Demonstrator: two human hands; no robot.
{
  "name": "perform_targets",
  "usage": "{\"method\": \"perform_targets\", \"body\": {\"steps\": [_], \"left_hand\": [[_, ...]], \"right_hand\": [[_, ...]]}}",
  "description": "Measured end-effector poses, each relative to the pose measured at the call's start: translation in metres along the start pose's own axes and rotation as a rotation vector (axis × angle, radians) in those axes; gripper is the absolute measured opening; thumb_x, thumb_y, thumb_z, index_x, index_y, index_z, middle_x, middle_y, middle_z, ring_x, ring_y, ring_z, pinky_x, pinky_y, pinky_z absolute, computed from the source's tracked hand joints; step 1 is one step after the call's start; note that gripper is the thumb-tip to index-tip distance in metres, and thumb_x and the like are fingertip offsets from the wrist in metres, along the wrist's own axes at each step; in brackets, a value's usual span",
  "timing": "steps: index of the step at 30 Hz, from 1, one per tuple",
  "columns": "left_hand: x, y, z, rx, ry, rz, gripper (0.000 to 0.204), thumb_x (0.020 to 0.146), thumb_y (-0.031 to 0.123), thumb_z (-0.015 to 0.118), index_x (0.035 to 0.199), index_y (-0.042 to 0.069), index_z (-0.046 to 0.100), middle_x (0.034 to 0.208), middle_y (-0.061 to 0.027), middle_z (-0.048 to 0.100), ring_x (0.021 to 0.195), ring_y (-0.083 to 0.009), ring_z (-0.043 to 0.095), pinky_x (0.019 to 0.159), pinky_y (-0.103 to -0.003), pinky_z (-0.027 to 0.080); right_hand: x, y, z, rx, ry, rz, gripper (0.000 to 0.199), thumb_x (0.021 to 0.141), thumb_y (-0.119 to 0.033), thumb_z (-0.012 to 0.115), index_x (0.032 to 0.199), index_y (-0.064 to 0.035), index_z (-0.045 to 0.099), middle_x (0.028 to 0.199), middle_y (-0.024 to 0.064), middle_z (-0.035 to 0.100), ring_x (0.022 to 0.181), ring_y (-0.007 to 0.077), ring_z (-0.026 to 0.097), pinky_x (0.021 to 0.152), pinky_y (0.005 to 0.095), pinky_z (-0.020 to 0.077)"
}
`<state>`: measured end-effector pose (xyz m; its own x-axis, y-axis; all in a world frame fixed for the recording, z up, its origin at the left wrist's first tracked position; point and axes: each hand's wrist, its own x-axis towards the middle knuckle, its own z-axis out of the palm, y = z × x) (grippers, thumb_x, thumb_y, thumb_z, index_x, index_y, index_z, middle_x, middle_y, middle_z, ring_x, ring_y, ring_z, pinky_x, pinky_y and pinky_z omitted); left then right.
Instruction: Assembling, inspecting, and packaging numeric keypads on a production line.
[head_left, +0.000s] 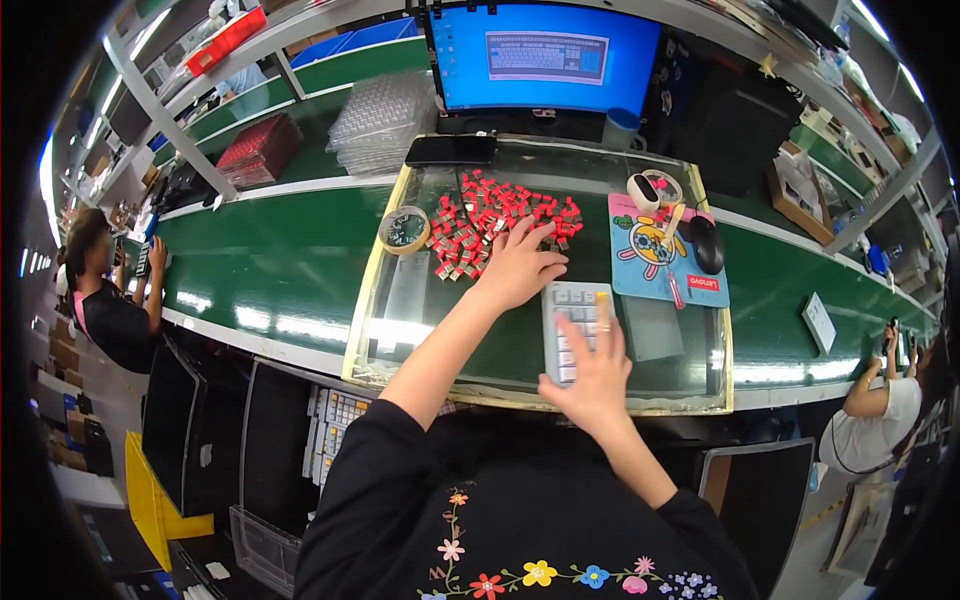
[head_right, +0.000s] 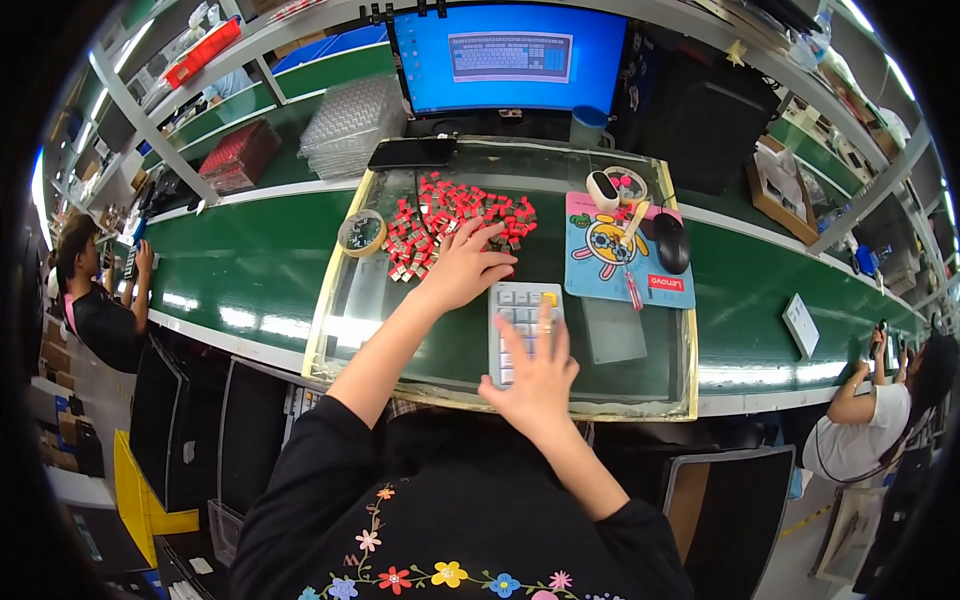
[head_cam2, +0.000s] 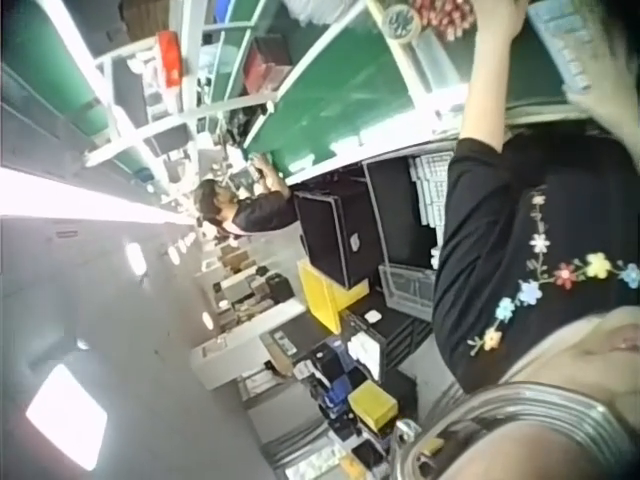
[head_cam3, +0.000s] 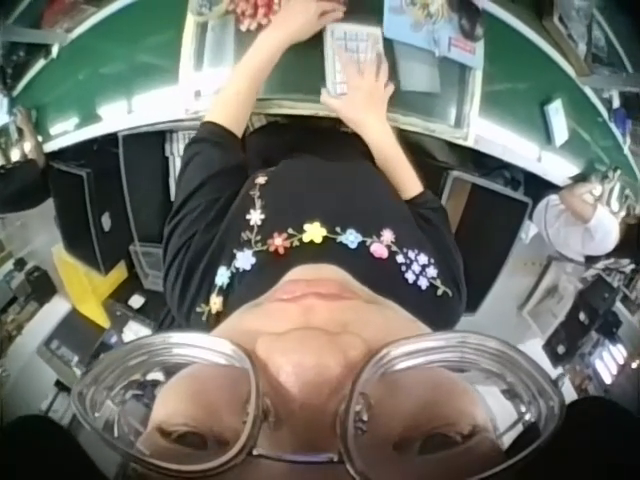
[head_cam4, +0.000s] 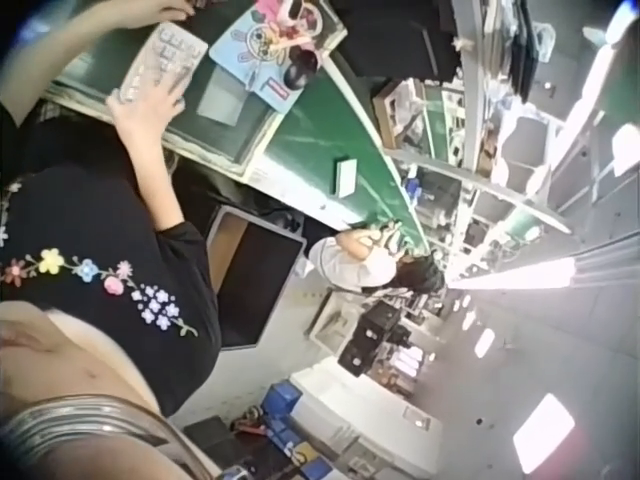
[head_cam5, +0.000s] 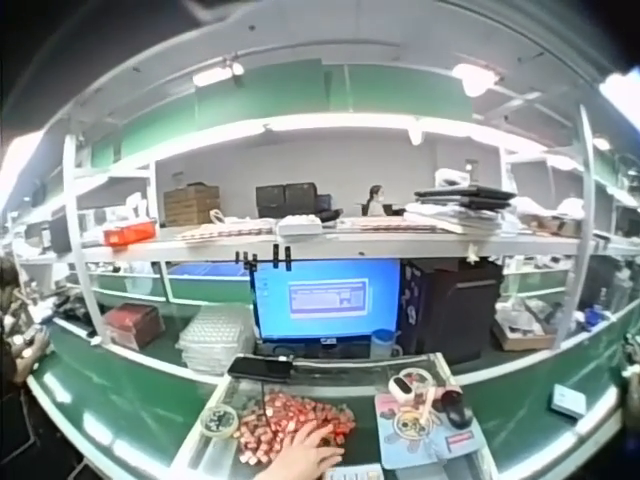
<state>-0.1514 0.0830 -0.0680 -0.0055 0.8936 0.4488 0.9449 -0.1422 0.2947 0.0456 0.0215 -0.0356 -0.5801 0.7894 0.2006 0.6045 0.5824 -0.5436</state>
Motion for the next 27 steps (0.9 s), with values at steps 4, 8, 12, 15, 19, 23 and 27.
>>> {"method": "perform_targets", "body": {"steps": [4, 8, 12, 15, 19, 23, 27], "left_hand": [[0.006, -0.001, 0.004, 0.059, -0.035, 0.082, 0.016, 0.080, 0.023, 0.061, 0.094, 0.016, 0.065, 0.120, -0.0019, 0.052, 0.113, -0.0292, 0.043, 0.091, -0.042, 0.037], [0.015, -0.007, 0.001, -0.029, -0.039, 0.052, 0.014, 0.082, 0.023, 0.060, 0.091, 0.012, 0.063, 0.110, -0.0032, 0.056, 0.103, -0.0271, 0.050, 0.082, -0.038, 0.041], [0.022, -0.003, -0.001, -0.511, -0.040, -0.213, 0.014, 0.085, 0.021, 0.057, 0.088, 0.008, 0.059, 0.098, -0.0054, 0.059, 0.089, -0.0253, 0.055, 0.072, -0.033, 0.044], [0.027, 0.003, 0.000, -0.213, 0.118, -0.013, 0.012, 0.086, 0.016, 0.053, 0.088, 0.005, 0.056, 0.090, -0.0088, 0.059, 0.079, -0.0271, 0.056, 0.068, -0.033, 0.045], [0.025, 0.020, -0.007, -0.309, 0.092, -0.032, 0.010, 0.087, 0.013, 0.050, 0.089, 0.004, 0.055, 0.089, -0.0100, 0.059, 0.078, -0.0279, 0.056, 0.067, -0.033, 0.045], [0.004, 0.044, -0.006, -0.351, 0.104, 0.007, 0.012, 0.083, 0.009, 0.052, 0.094, 0.005, 0.055, 0.090, -0.0092, 0.058, 0.082, -0.0251, 0.054, 0.071, -0.032, 0.044], [-0.016, 0.057, 0.003, -0.068, 0.080, 0.246, 0.023, 0.079, 0.007, 0.053, 0.102, 0.009, 0.057, 0.087, -0.0060, 0.054, 0.082, -0.0226, 0.050, 0.079, -0.029, 0.040]], "right_hand": [[0.001, 0.048, -0.014, 0.740, 0.113, 0.009, 0.069, 0.072, -0.026, 0.059, 0.135, -0.0119, 0.037, 0.145, 0.0203, 0.019, 0.132, 0.0379, 0.023, 0.099, 0.0440, 0.0309], [0.014, 0.073, -0.027, 0.591, 0.154, 0.032, 0.058, 0.077, -0.024, 0.057, 0.131, -0.0095, 0.042, 0.143, 0.0194, 0.026, 0.132, 0.0377, 0.022, 0.103, 0.0441, 0.0259], [0.033, 0.083, -0.024, 0.310, 0.150, 0.095, 0.046, 0.081, -0.026, 0.058, 0.122, -0.0073, 0.051, 0.140, 0.0181, 0.034, 0.133, 0.0381, 0.020, 0.107, 0.0443, 0.0211], [0.063, 0.077, -0.017, 0.056, 0.073, 0.138, 0.038, 0.079, -0.032, 0.063, 0.107, -0.0071, 0.058, 0.135, 0.0170, 0.038, 0.131, 0.0385, 0.022, 0.107, 0.0440, 0.0207], [0.071, 0.090, -0.005, 0.125, 0.082, 0.184, 0.032, 0.075, -0.034, 0.068, 0.093, -0.0078, 0.060, 0.130, 0.0159, 0.043, 0.127, 0.0376, 0.026, 0.105, 0.0438, 0.0221], [0.074, 0.106, 0.005, 0.259, 0.143, 0.200, 0.030, 0.074, -0.033, 0.069, 0.086, -0.0082, 0.059, 0.126, 0.0149, 0.045, 0.123, 0.0362, 0.029, 0.103, 0.0436, 0.0236], [0.076, 0.113, 0.013, 0.194, 0.186, 0.132, 0.029, 0.073, -0.032, 0.070, 0.084, -0.0078, 0.058, 0.124, 0.0140, 0.047, 0.121, 0.0349, 0.032, 0.101, 0.0425, 0.0258]]}}
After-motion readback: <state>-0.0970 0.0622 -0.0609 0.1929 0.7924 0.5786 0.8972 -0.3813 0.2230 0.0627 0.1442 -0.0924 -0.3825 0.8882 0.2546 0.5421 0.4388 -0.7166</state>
